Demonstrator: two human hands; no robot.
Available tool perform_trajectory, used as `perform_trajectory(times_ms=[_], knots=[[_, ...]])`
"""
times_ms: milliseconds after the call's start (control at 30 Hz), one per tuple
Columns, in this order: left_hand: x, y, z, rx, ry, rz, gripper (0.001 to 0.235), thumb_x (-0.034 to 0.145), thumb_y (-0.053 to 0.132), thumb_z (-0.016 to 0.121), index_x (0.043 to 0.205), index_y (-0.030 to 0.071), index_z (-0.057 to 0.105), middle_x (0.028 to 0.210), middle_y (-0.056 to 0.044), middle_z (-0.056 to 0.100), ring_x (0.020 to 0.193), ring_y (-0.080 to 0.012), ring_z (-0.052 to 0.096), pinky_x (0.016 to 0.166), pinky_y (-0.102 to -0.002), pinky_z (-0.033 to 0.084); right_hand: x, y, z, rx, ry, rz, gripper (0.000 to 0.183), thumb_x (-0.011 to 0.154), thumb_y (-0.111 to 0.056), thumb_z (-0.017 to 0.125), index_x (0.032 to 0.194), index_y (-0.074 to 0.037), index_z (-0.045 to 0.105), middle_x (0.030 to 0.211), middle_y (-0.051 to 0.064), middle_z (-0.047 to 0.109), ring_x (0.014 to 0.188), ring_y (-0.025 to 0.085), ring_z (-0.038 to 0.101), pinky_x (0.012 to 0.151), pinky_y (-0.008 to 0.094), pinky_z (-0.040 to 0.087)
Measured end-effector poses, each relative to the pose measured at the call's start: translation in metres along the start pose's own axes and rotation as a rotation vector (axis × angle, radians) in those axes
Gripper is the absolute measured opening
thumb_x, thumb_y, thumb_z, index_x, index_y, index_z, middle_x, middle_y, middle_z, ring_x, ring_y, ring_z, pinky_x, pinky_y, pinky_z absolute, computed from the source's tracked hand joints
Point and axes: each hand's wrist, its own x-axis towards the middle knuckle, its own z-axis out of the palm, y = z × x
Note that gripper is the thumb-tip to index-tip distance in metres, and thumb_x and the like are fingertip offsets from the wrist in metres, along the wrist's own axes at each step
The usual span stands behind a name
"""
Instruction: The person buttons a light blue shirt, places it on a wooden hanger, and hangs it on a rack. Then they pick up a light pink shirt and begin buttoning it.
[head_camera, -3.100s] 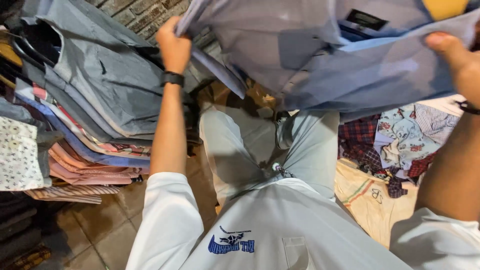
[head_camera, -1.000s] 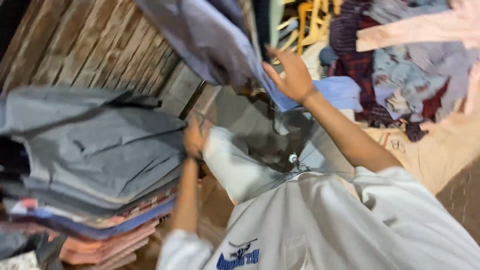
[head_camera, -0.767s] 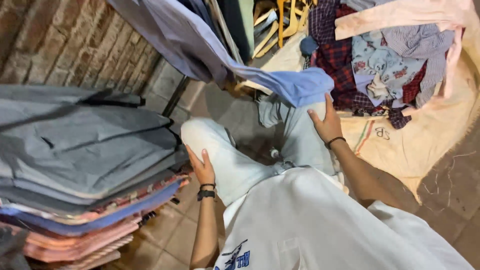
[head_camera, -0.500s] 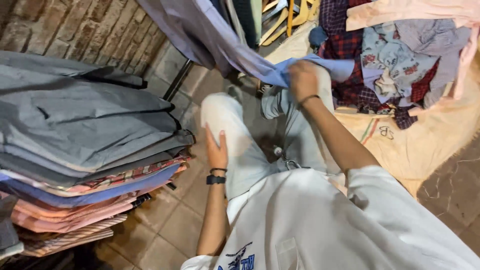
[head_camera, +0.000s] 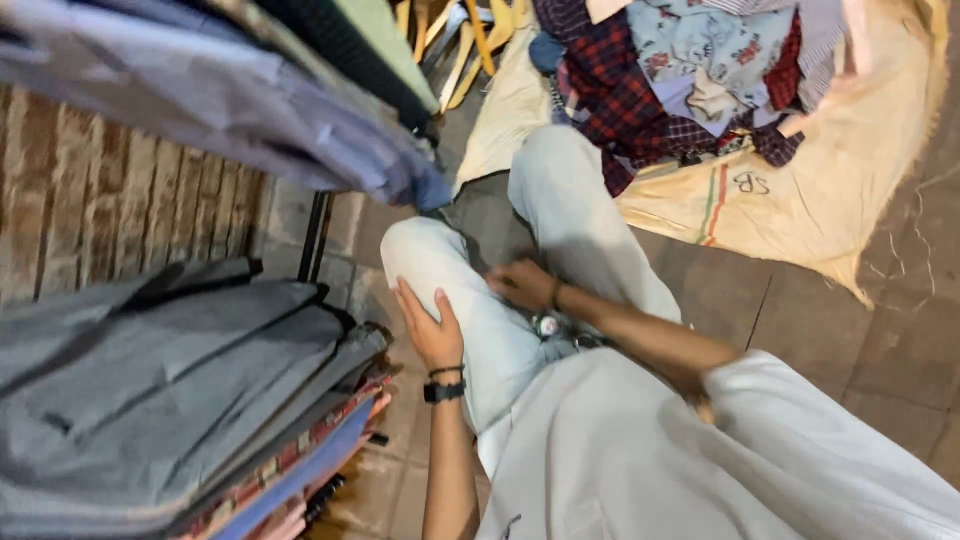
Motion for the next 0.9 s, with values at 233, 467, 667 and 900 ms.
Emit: perform_trajectory(times_ms=[233, 467, 667, 900], knots=[[0.059, 0.07, 0.043, 0.137, -0.214, 0.326, 0.06, 0.099, 0.029, 0.067, 0.154, 0.012, 0.05, 0.162, -0.025, 0.039, 0.152, -0.0492, 0.024, 0.124, -0.057, 0.011, -0.051, -0.056, -0.165, 0.433, 0.226, -0.062, 0.026, 0.105, -0.023, 0.057, 0.122, -0.014, 0.073, 0.102, 0.008, 0.08, 0.103, 0.017, 0.07, 0.096, 0.036, 0.055], [0.119, 0.204, 0.169, -0.073, -0.456, 0.678, 0.051, 0.094, 0.025, 0.073, 0.135, -0.003, 0.063, 0.131, -0.029, 0.066, 0.125, -0.0443, 0.062, 0.107, -0.054, 0.047, 0.047, 0.108, -0.336, 0.502, 0.722, -0.127, 0.032, 0.106, -0.002, 0.046, 0.134, 0.0, 0.061, 0.113, 0.022, 0.073, 0.096, 0.021, 0.073, 0.084, 0.03, 0.062], [0.133, 0.232, 0.293, 0.281, -0.636, 1.122, 0.038, 0.081, 0.038, 0.069, 0.111, 0.014, 0.068, 0.09, -0.01, 0.071, 0.079, -0.0376, 0.069, 0.067, -0.05, 0.047, 0.122, 0.264, -0.464, 0.031, 1.093, 0.108, 0.022, 0.1, -0.01, 0.057, 0.118, -0.005, 0.068, 0.076, 0.006, 0.067, 0.065, 0.015, 0.061, 0.059, 0.033, 0.055], [0.139, 0.237, 0.296, 0.702, -1.064, 0.852, 0.032, 0.095, 0.039, 0.068, 0.112, 0.012, 0.07, 0.105, -0.012, 0.073, 0.099, -0.0346, 0.068, 0.081, -0.049, 0.051, 0.183, 0.319, -0.547, 0.484, 1.472, 0.311, 0.037, 0.092, -0.023, 0.08, 0.121, -0.016, 0.058, 0.073, 0.002, 0.076, 0.06, 0.011, 0.071, 0.058, 0.031, 0.059]])
